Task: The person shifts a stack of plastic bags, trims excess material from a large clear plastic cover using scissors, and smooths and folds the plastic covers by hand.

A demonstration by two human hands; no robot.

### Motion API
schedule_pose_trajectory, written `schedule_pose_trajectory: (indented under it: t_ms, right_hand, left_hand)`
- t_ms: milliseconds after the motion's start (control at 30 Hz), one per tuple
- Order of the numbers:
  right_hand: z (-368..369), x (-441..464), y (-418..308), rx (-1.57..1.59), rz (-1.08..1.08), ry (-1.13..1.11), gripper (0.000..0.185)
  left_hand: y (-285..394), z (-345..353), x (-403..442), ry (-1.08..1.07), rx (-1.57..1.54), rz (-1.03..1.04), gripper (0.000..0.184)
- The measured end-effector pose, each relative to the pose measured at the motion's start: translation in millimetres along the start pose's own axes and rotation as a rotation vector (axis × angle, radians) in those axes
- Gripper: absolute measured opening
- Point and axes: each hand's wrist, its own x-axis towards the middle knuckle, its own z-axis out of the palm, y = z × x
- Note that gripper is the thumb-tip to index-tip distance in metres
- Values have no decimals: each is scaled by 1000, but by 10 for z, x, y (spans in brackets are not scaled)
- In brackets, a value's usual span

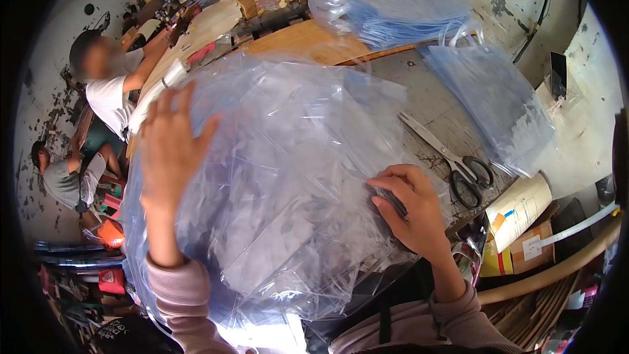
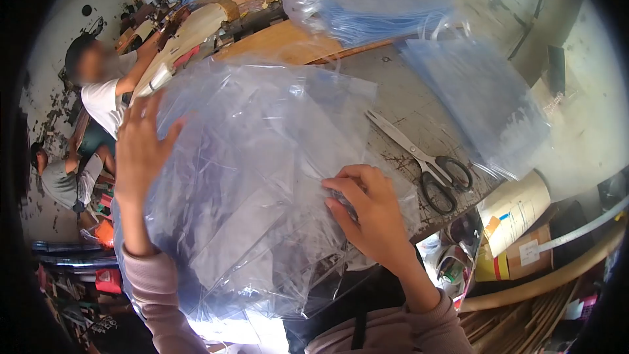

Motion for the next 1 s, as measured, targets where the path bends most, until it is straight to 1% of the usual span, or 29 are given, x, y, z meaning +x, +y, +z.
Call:
schedule_pose_trajectory:
  t_ms: [67, 100, 167, 200, 267, 300, 367, 400, 467, 500, 533, 567, 600, 667, 700, 767, 800, 833, 867, 900, 967, 1000]
  right_hand:
    - [10, 8, -10, -44, -45, 14, 23]
    - [9, 13, -14, -41, -40, 21, 23]
    - [-5, 16, -20, -88, -65, -4, 21]
    - [-2, 10, -26, -85, -65, -3, 21]
    - [8, 3, -34, -1, 16, 27, 21]
    - [16, 2, -19, 3, 7, 42, 21]
    - [45, -17, 38, 139, 81, 106, 18]
    - [47, -19, 53, 141, 78, 124, 18]
    - [50, -20, 71, 55, -35, 159, 14]
    - [50, -23, 80, 49, -30, 172, 14]
    - [60, -23, 88, 67, -48, 177, 13]
    - [58, -25, 95, 87, -68, 180, 12]
    - [49, -31, 101, 87, -68, 191, 12]
    - [54, -40, 83, 154, -14, 164, 13]
    - [46, -55, 62, 161, -15, 168, 13]
    - [-9, -38, 33, 447, 171, 253, 21]
    - [-66, -66, -22, 454, 160, 261, 21]
    - [-158, -143, -116, 472, 205, 284, 25]
    - [-248, -201, -206, 486, 261, 299, 30]
    - [-341, -221, -291, 482, 272, 297, 30]
    - [-501, -260, -379, 50, 108, 355, 38]
    - [-535, -251, -330, 33, 121, 347, 38]
  left_hand:
    - [-489, 215, -327, -338, 5, -55, 53]
    - [-530, 201, -286, -338, 8, -47, 53]
    - [-593, 128, -163, -839, -348, -165, 58]
    - [-526, 35, -72, -839, -345, -165, 58]
    - [-267, -213, 134, -986, -666, -209, 62]
    - [-206, -233, 122, -973, -654, -205, 62]
    - [-67, -98, -21, -667, -658, 140, 63]
    - [-75, 10, -56, -658, -650, 154, 63]
    - [-226, 308, -156, -350, -468, -53, 64]
    - [-331, 456, -212, -345, -473, -40, 64]
    - [-462, 598, -273, -437, -451, -124, 67]
    - [-516, 644, -289, -529, -425, -210, 70]
    - [-458, 543, -250, -523, -422, -201, 70]
    - [-249, 260, -162, -420, -370, -274, 53]
    - [-159, 231, -164, -421, -362, -271, 53]
    - [51, 219, -126, -254, -684, -79, 30]
    - [288, 64, -89, -208, -768, -13, 24]
    - [575, -135, -49, -162, -853, 56, 20]
    - [811, -267, -17, -115, -885, 160, 20]
    - [1029, -370, -10, -77, -925, 260, 21]
    - [1399, -489, -12, -118, -1050, 331, 23]
    - [1515, -471, -23, -122, -1073, 328, 23]
